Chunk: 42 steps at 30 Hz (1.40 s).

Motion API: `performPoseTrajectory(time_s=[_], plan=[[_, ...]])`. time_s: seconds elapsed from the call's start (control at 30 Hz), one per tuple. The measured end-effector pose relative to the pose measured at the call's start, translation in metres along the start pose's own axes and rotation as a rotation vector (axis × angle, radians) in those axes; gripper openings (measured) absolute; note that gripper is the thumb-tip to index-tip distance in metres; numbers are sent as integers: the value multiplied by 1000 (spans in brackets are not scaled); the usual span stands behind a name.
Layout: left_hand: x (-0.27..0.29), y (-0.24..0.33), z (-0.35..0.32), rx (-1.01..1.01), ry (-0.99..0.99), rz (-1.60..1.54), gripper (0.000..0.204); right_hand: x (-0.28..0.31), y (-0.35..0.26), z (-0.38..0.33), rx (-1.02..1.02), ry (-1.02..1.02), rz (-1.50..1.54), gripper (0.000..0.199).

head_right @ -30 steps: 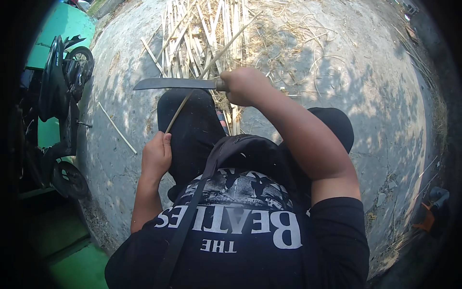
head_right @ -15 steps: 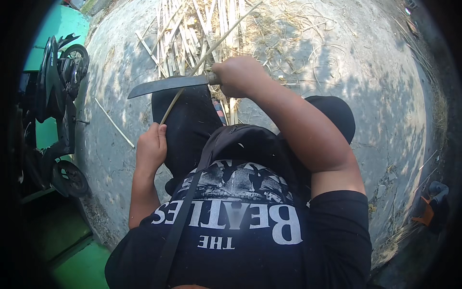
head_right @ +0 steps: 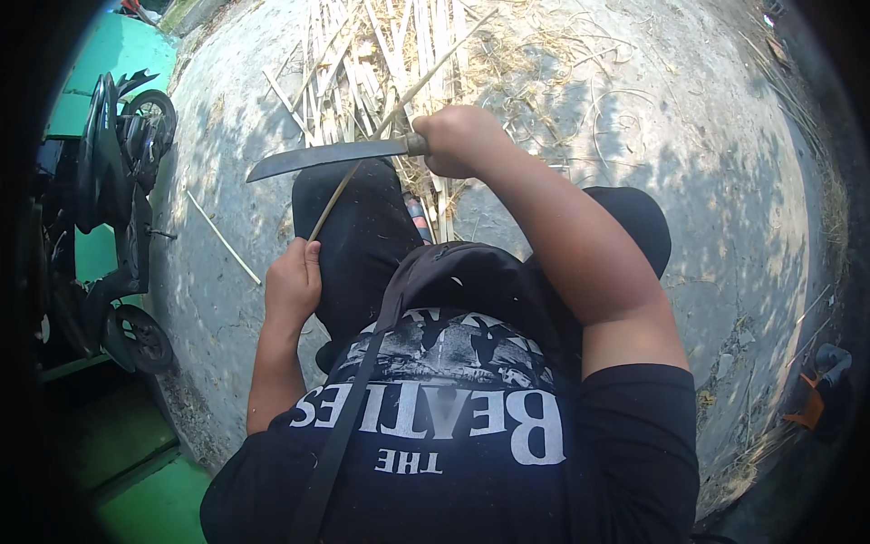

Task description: The person scrapes and whittles bamboo sticks using a machete, shaving off strips along the length of each piece.

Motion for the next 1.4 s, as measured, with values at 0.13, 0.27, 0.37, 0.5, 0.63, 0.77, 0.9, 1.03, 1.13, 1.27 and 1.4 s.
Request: performPoseTrajectory(time_s=[0.13,0.27,0.37,0.5,0.63,0.77,0.9,1.03,1.13,1.27,1.4], plan=[[4,6,6,-16,0,22,36,-11,5,2,-3,-2,45,10],[4,5,3,15,-31,71,35,-7,-9,-5,-38,-66,53,22],[1,7,1,12,-9,84,35,-5,-22,-12,-14,-110,-66,22],[-4,8,-1,-4,80,41,35,22,-2,-2,-185,-218,-76,19],[0,9,3,2,23,93,34,18,21,3,-279,-133,8,21],[-3,5,-2,-12,43,95,33,16,-12,-6,-208,-135,-27,20],[-4,8,2,-35,76,69,33,-1,3,-2,-87,-92,-40,17],[-2,10,7,-8,50,114,33,-12,5,-1,-78,-18,39,14],[-5,4,0,5,42,97,33,-6,-9,-5,-82,-77,44,17],[-8,3,-1,-11,71,68,34,-8,-19,-10,49,-25,-15,15],[-5,10,2,52,55,64,36,2,15,3,-86,44,7,14]])
Point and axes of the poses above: each hand's wrist, its own z-axis towards the middle knuckle, its own x-axis out of the back of the hand, y = z × x, the point moved 2 cm from there along z, towards the middle knuckle, and after that the axes turned 9 degrees about -x, right-handed, at the moved point
